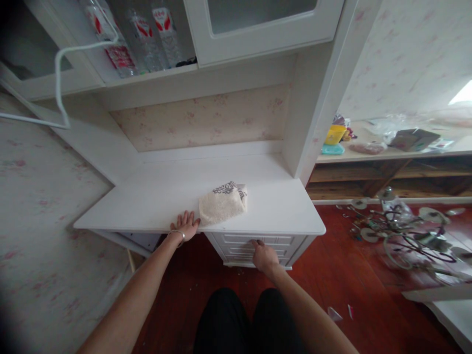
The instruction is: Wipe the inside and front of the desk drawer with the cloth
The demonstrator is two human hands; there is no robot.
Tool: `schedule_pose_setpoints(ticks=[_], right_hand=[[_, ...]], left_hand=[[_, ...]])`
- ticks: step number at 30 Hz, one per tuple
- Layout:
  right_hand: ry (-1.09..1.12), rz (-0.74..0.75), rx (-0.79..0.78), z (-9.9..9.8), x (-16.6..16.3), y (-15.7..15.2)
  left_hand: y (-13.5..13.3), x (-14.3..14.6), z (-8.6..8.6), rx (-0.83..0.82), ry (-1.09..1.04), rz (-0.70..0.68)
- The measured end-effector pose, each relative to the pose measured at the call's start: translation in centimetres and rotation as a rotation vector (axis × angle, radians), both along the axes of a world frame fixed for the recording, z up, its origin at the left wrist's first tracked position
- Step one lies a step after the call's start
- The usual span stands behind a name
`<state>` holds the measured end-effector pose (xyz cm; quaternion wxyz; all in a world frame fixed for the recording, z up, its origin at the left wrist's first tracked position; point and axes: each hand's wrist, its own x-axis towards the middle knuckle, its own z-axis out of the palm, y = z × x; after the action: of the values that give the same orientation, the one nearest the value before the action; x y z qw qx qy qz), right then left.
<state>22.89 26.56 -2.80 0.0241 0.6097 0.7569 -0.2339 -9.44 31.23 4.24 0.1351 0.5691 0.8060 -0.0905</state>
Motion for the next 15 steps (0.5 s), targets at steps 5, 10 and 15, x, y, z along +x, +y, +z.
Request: schedule_pose_setpoints(ticks=[5, 10, 15], right_hand=[[-0.040, 0.006, 0.025, 0.4, -0.1, -2.6], [0.117, 0.060, -0.071, 0.9, 1.6, -8.6], [0.200, 0.096, -0.217, 2.2, 2.7, -14.8]], left_hand=[[0.1, 0.0, 0.1, -0.015, -0.003, 0.009], [0.0, 0.1, 0.3, -0.024, -0.010, 0.015], [0.0, 0.1, -0.1, 0.007, -0.015, 0.014]])
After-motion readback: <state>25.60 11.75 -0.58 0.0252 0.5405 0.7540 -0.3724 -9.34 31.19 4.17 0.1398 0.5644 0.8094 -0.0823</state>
